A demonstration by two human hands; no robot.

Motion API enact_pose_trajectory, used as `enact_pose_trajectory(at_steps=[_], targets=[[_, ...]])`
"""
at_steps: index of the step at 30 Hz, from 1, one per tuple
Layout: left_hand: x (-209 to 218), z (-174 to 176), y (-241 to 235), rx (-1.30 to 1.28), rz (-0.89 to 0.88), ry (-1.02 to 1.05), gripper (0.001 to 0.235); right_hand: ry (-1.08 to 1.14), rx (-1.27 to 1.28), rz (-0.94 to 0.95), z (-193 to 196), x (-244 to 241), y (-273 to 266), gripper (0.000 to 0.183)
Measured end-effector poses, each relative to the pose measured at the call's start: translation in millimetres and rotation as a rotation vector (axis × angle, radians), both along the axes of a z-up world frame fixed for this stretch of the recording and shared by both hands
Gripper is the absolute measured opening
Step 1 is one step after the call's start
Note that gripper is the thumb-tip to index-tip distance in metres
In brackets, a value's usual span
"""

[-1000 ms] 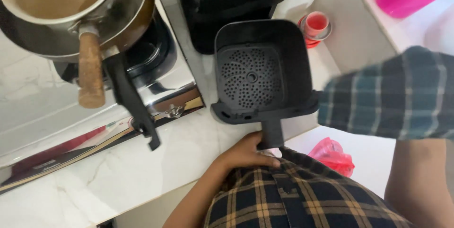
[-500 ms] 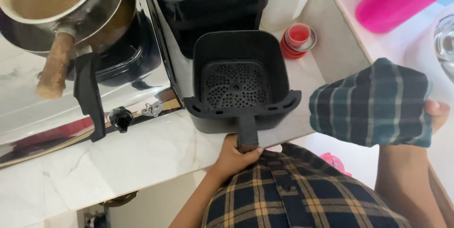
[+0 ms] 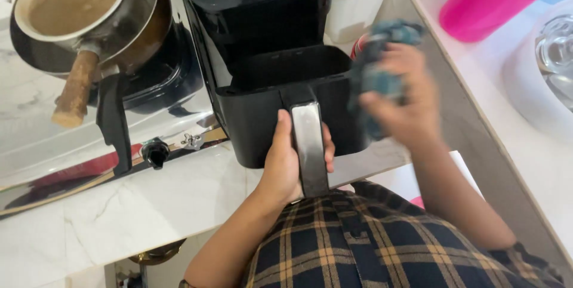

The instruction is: Cleaning an air fryer using a cloth.

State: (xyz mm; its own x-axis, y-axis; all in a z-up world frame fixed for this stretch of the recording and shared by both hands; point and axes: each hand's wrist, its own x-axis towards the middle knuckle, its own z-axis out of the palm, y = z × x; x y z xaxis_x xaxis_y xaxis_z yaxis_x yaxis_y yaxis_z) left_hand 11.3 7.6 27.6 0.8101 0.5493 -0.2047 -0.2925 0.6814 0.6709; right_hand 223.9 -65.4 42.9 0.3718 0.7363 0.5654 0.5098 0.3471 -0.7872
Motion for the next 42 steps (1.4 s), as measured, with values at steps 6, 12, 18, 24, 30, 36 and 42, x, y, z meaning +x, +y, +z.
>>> enact_pose_trajectory(at_steps=[6, 12, 18, 24, 30, 36, 42], targets=[[12, 23, 15, -0.082, 0.027, -0.014, 0.078, -0.598, -0.081, -0.147, -4, -55, -4, 0.034], [24, 9, 28, -0.095, 0.032, 0.024, 0.086, -0.708, 0.022, -0.176, -47, -42, -15, 0.026], [24, 0, 36, -0.079, 0.018, 0.039, 0.087, -0.547, -0.117, -0.139, 2, -30, 24, 0.047], [20, 4, 43, -0.086, 0.025, 0.041, 0.086, -0.264, -0.357, 0.033, 25, 0, 58, 0.086], [23, 2, 57, -0.077, 0.083, 0.029, 0.087, -0.167, -0.189, -0.093, -38, -14, 45, 0.065], [24, 1, 68, -0.091, 0.068, 0.03, 0.086, -0.475, 0.064, -0.126, -70, -37, 31, 0.043], [19, 6, 79, -0.108, 0.074, 0.007, 0.086, -0.479, 0.066, 0.07, -27, -12, 67, 0.039]])
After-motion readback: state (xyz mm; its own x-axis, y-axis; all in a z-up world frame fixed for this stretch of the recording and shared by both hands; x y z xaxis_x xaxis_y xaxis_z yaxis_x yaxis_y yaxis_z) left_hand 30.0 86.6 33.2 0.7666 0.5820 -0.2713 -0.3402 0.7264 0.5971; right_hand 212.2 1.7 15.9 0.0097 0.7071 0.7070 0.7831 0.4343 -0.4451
